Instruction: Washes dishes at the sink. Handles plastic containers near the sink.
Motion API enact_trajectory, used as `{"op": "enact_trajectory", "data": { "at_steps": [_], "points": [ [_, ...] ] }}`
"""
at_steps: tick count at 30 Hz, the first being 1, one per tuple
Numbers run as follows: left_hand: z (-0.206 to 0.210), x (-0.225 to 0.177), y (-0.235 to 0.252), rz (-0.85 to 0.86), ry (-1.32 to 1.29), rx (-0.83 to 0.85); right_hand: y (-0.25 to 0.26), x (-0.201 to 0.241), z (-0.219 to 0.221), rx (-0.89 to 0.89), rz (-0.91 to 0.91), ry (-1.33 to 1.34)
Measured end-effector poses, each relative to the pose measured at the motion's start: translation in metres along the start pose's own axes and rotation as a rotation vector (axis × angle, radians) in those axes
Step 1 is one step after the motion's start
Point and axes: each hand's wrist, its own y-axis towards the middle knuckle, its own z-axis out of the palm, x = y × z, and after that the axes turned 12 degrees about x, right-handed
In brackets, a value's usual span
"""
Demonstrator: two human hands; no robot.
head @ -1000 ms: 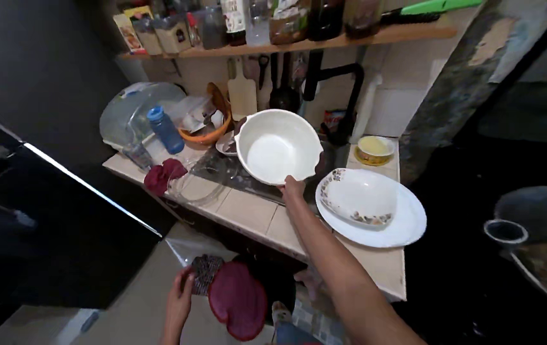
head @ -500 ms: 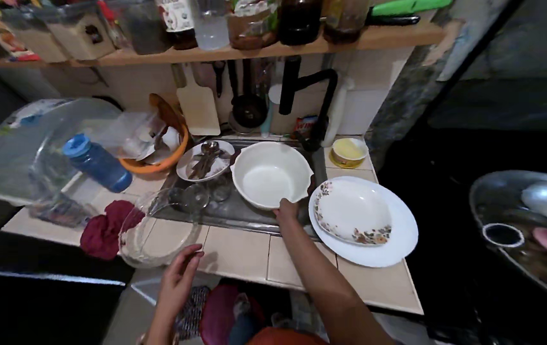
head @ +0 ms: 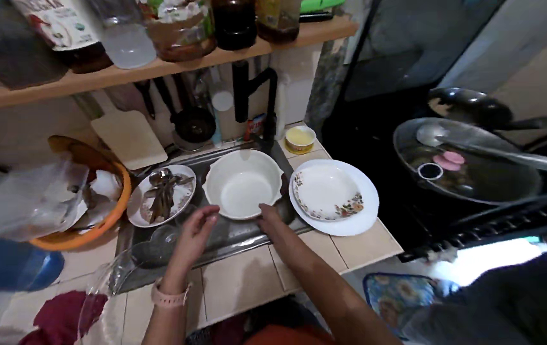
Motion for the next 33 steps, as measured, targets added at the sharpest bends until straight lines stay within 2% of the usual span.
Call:
{"op": "enact_trajectory", "data": {
  "at_steps": [4,6,9,12,17,20,23,25,27,29,31,33],
  "points": [
    [0.015,0.000,0.051,-0.070,-0.087,0.100,-0.051,0.029,0.003,0.056,-0.159,-0.169],
    [0.031,0.005,0.072,-0.157,-0.178,0.105,-0.051,0.055,0.001,0.117,-0.289,-0.351],
    [0.060,0.015,0.092,-0.291,-0.346,0.087,-0.004,0.099,-0.003,0.190,-0.430,-0.724],
    [0.071,0.013,0.111,-0.308,-0.423,-0.004,0.048,0.146,0.016,0.198,-0.492,-0.990],
    [0.046,-0.022,0.166,-0.229,-0.407,-0.157,0.113,0.190,0.060,0.253,-0.535,-1.206],
    [0.030,-0.033,0.197,-0.240,-0.425,-0.174,0.126,0.193,0.063,0.259,-0.415,-1.315],
    [0.024,-0.030,0.217,-0.265,-0.399,-0.147,0.121,0.194,0.046,0.361,-0.366,-1.439],
    [0.027,-0.028,0.223,-0.283,-0.388,-0.140,0.123,0.199,0.024,0.523,-0.444,-1.428],
    [0.031,-0.032,0.223,-0.316,-0.402,-0.148,0.109,0.208,-0.002,0.572,-0.473,-1.419],
    [0.034,-0.037,0.227,-0.340,-0.457,-0.161,0.075,0.221,-0.032,0.459,-0.449,-1.444],
    [0.035,-0.025,0.257,-0.293,-0.566,-0.209,0.046,0.228,-0.073,0.253,-0.412,-1.480],
    [0.035,-0.017,0.274,-0.222,-0.616,-0.224,0.019,0.230,-0.118,0.047,-0.297,-1.518]
  ]
}}
